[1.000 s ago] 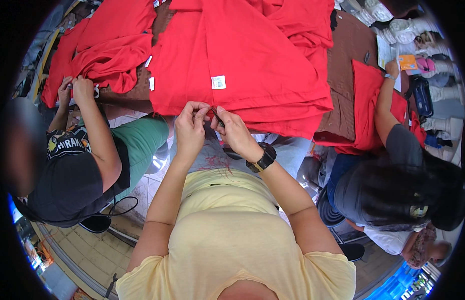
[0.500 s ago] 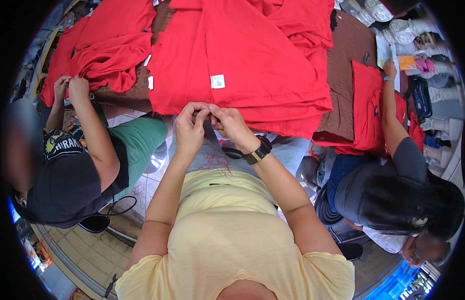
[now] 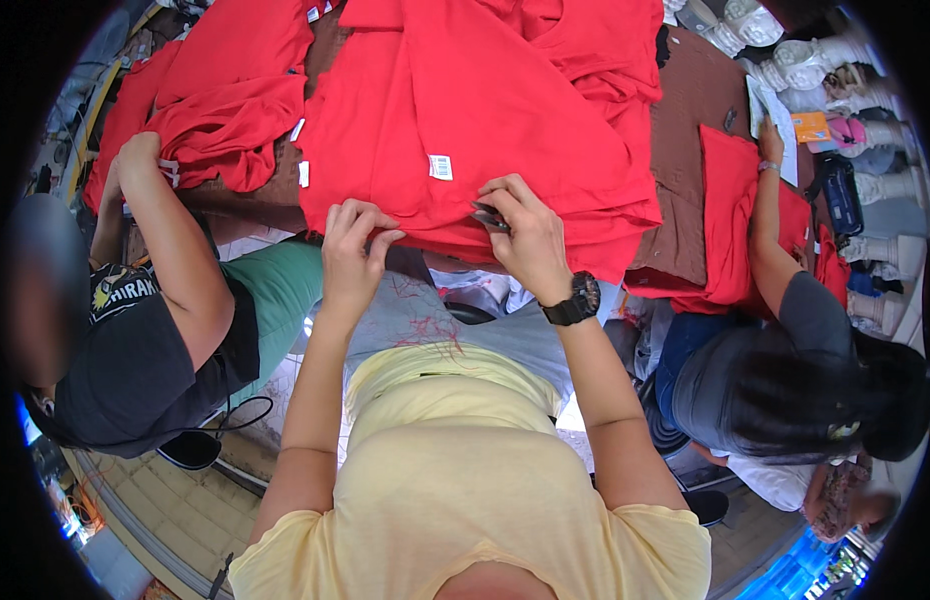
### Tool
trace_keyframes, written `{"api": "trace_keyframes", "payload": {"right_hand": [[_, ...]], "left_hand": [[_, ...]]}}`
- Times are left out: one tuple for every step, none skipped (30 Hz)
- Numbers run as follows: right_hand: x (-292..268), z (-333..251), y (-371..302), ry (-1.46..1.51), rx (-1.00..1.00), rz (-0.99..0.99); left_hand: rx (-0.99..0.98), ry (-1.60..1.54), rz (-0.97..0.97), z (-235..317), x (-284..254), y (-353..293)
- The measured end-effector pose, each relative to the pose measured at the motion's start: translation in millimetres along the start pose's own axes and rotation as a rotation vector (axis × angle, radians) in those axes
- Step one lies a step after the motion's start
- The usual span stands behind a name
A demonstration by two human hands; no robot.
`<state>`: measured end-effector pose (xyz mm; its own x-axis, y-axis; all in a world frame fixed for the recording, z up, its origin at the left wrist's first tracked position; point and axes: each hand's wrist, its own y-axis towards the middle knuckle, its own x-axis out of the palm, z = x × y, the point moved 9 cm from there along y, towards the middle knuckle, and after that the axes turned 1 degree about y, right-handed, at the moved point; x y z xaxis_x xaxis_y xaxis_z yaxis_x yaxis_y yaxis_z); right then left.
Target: The person trims loose threads from the necklines of red t-shirts using shears. They handle the shirts one at a time, cutting excess material from the collar region before moving to the next item.
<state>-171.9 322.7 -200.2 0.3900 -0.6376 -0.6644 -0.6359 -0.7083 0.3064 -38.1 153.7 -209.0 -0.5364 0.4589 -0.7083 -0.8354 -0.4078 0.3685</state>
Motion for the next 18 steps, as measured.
{"api": "trace_keyframes", "payload": {"right_hand": [[-7.6, -4.0, 1.8, 0.055, -0.042, 0.039], [-12.0, -8.1, 4.4, 0.060, -0.049, 0.026], [-13.9, -12.2, 8.0, 0.052, -0.054, -0.016], [-15.7, -16.1, 12.2, 0.044, -0.059, -0.059], [-16.0, -20.4, 16.6, 0.036, -0.065, -0.102], [-18.3, -24.9, 22.3, 0.040, -0.070, -0.105], [-19.2, -29.4, 29.0, 0.043, -0.075, -0.108], [-20.3, -33.2, 35.4, 0.049, -0.080, -0.110], [-22.3, -36.1, 40.8, 0.053, -0.085, -0.103], [-24.0, -38.6, 45.9, 0.057, -0.091, -0.097], [-25.6, -40.5, 51.0, 0.062, -0.100, -0.087], [-23.7, -39.4, 55.2, 0.060, -0.083, -0.108], [-21.6, -38.3, 59.1, 0.059, -0.067, -0.128], [-18.0, -35.4, 62.0, 0.054, -0.047, -0.152], [-12.9, -30.1, 65.3, 0.034, -0.040, -0.149], [-1.6, -20.6, 68.4, 0.014, -0.034, -0.144], [11.0, -10.8, 70.6, -0.005, -0.029, -0.139], [25.4, 2.2, 71.9, 0.008, 0.041, -0.163]], "left_hand": [[-0.013, -0.081, -0.026, -5.5, 0.4, 0.0], [-0.027, -0.161, -0.055, -7.5, -1.3, 1.5], [-0.042, -0.242, -0.084, -7.8, -1.8, 3.1], [-0.043, -0.221, -0.057, -7.1, -4.7, 6.3], [-0.044, -0.199, -0.028, -5.7, -6.8, 10.9], [-0.045, -0.178, 0.000, -2.0, -9.7, 14.7], [-0.009, -0.187, 0.024, 10.2, -10.3, 16.6], [0.027, -0.195, 0.045, 29.9, -11.2, 20.9], [0.062, -0.203, 0.067, 41.5, -13.2, 22.9], [0.268, 0.000, -0.012, 41.9, -6.1, 19.3], [0.077, -0.211, -0.013, 9.9, -5.2, 16.4], [-0.116, -0.421, -0.013, -19.2, 0.0, 11.0], [-0.311, -0.631, -0.013, -45.0, 7.3, 3.8], [-0.340, -0.736, 0.013, -48.3, 3.2, 8.5], [-0.360, -0.580, -0.019, -47.1, 1.5, 15.5], [-0.378, -0.425, -0.050, -45.3, -0.2, 22.3], [-0.392, -0.267, -0.078, -45.9, 0.1, 26.4], [-0.047, 0.107, 0.120, -12.1, -20.3, 34.5]]}}
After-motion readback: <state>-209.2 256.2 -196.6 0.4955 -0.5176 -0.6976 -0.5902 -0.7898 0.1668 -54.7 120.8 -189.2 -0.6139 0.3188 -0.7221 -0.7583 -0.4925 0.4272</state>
